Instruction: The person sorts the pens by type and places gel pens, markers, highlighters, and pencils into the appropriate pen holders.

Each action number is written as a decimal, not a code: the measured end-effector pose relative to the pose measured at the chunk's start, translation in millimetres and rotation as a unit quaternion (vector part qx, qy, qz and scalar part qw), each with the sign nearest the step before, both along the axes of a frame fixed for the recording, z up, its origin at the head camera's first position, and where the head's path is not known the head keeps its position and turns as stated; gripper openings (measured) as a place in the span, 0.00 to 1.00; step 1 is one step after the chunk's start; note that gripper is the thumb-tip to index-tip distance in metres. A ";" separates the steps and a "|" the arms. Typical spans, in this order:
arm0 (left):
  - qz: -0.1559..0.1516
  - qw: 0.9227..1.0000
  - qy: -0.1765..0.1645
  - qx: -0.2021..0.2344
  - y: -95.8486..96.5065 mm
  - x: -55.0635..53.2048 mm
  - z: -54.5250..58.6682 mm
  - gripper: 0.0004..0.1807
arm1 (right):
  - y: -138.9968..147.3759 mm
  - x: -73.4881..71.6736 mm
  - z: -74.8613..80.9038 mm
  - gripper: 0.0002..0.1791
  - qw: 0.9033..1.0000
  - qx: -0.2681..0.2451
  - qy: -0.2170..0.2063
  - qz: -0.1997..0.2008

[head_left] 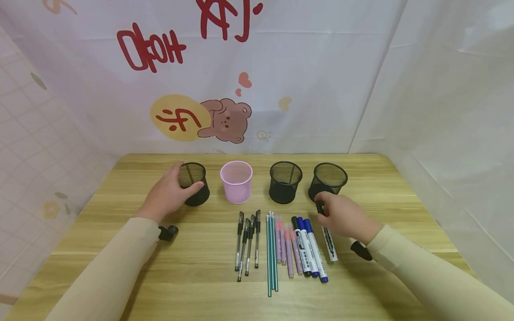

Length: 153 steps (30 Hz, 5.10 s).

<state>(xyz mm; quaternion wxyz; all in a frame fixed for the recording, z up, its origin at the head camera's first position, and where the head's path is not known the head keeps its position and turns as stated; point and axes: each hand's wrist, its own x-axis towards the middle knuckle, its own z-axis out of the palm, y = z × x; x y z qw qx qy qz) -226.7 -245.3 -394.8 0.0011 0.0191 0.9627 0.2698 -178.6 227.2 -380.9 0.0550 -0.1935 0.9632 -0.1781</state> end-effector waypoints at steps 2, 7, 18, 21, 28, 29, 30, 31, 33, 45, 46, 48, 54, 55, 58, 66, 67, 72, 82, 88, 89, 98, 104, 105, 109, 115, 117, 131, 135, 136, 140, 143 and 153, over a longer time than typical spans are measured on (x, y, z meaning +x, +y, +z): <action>0.000 1.000 0.000 -0.001 0.2 0.3 0.3 0.63 | -0.8 0.7 4.0 0.24 1.000 -0.016 0.020 0.007; -0.001 1.000 0.001 -0.002 0.2 0.7 -0.1 0.63 | -2.9 0.5 11.8 0.23 0.997 -0.045 0.055 0.014; 0.000 1.000 0.004 -0.001 0.6 0.8 -0.4 0.63 | -11.4 -1.3 26.6 0.22 0.992 -0.094 0.087 -0.001; 0.000 1.000 0.006 0.001 0.7 0.9 -0.2 0.63 | -14.0 -1.4 28.7 0.22 0.988 -0.109 0.112 0.002; 0.000 1.000 0.009 0.004 0.0 0.7 -1.3 0.63 | -25.3 -2.6 32.4 0.22 0.976 -0.149 0.158 0.007; 0.000 1.000 0.009 0.005 0.0 0.7 -1.5 0.63 | -27.6 -3.0 32.9 0.22 0.975 -0.155 0.160 0.006; 0.000 1.000 0.009 0.004 -0.1 0.6 -1.7 0.63 | -30.0 -3.4 33.5 0.22 0.974 -0.161 0.161 0.004; -0.001 1.000 0.010 0.004 -0.2 0.6 -1.9 0.63 | -32.6 -3.7 34.0 0.23 0.973 -0.168 0.160 0.002; -0.001 1.000 0.010 0.005 -0.2 0.7 -2.1 0.63 | -37.8 -4.9 34.6 0.23 0.971 -0.182 0.158 -0.003; 0.001 1.000 0.009 0.002 -1.1 -0.6 -4.3 0.64 | -71.9 -13.6 39.0 0.25 0.945 -0.288 0.155 -0.015; 0.001 1.000 0.010 0.003 -1.2 -0.6 -4.4 0.64 | -74.8 -14.1 39.4 0.25 0.942 -0.296 0.156 -0.016; 0.001 1.000 0.011 0.004 -1.5 -0.6 -4.5 0.63 | -80.5 -15.7 39.5 0.26 0.938 -0.308 0.159 -0.018; 0.000 1.000 0.013 0.003 -1.8 0.2 -3.9 0.63 | -98.7 -18.2 40.6 0.26 0.922 -0.351 0.159 -0.033; 0.001 1.000 0.012 0.003 -1.6 0.4 -3.6 0.64 | -102.0 -18.7 40.4 0.26 0.919 -0.361 0.155 -0.035; 0.002 1.000 0.010 0.002 -1.0 0.8 -3.0 0.63 | -112.0 -20.5 39.6 0.26 0.906 -0.396 0.146 -0.036; 0.001 1.000 0.005 0.003 0.9 0.7 -2.6 0.63 | -137.2 -28.2 37.1 0.24 0.868 -0.476 0.140 -0.036; 0.001 1.000 0.005 0.003 0.9 0.8 -2.7 0.63 | -140.2 -29.4 37.4 0.24 0.863 -0.484 0.138 -0.039; 0.002 1.000 0.007 0.005 0.6 1.3 -3.1 0.62 | -153.9 -34.7 39.0 0.24 0.846 -0.516 0.124 -0.053; 0.001 1.000 0.012 0.005 -0.4 1.1 -3.5 0.63 | -187.8 -40.2 36.5 0.25 0.837 -0.531 0.119 -0.053; -0.002 1.000 0.014 0.004 -0.6 1.2 -2.6 0.64 | -210.2 -41.6 35.3 0.24 0.838 -0.530 0.114 -0.065; -0.003 1.000 0.013 0.004 -0.6 1.3 -2.2 0.64 | -213.8 -41.6 35.2 0.23 0.841 -0.525 0.113 -0.069; -0.005 1.000 0.015 0.009 -0.1 1.8 -0.2 0.61 | -235.8 -42.7 33.9 0.21 0.860 -0.491 0.101 -0.088; -0.005 1.000 0.013 0.009 0.0 1.5 -0.2 0.62 | -241.5 -41.5 28.5 0.20 0.874 -0.470 0.092 -0.089; -0.005 1.000 0.012 0.010 0.0 1.4 -0.3 0.62 | -242.1 -41.3 27.4 0.20 0.876 -0.465 0.094 -0.089; -0.003 1.000 0.007 0.011 0.0 1.4 -0.4 0.62 | -244.1 -40.4 24.1 0.19 0.884 -0.447 0.101 -0.091; -0.004 1.000 0.008 0.010 -0.8 1.1 -1.6 0.63 | -245.8 -39.5 21.4 0.18 0.896 -0.424 0.092 -0.095; -0.004 1.000 0.011 0.010 -1.3 0.8 -2.0 0.63 | -246.1 -39.3 21.3 0.17 0.897 -0.423 0.088 -0.095; -0.005 1.000 0.025 0.013 0.2 2.3 -1.9 0.59 | -245.3 -39.1 15.0 0.16 0.907 -0.408 0.060 -0.084; -0.004 1.000 0.025 0.014 0.8 2.8 -1.5 0.58 | -245.9 -39.8 13.2 0.15 0.912 -0.395 0.073 -0.078; -0.004 1.000 0.025 0.015 0.9 2.9 -1.5 0.58 | -245.8 -39.8 13.1 0.15 0.913 -0.393 0.075 -0.077; -0.003 1.000 0.024 0.017 1.0 3.1 -1.4 0.58 | -246.3 -40.0 13.3 0.13 0.917 -0.383 0.082 -0.074; -0.003 1.000 0.024 0.019 1.0 3.2 -1.4 0.58 | -247.0 -40.6 13.3 0.11 0.919 -0.380 0.084 -0.069; -0.003 0.999 0.028 0.023 0.7 3.2 -2.4 0.59 | -248.9 -41.5 11.4 0.09 0.922 -0.370 0.095 -0.059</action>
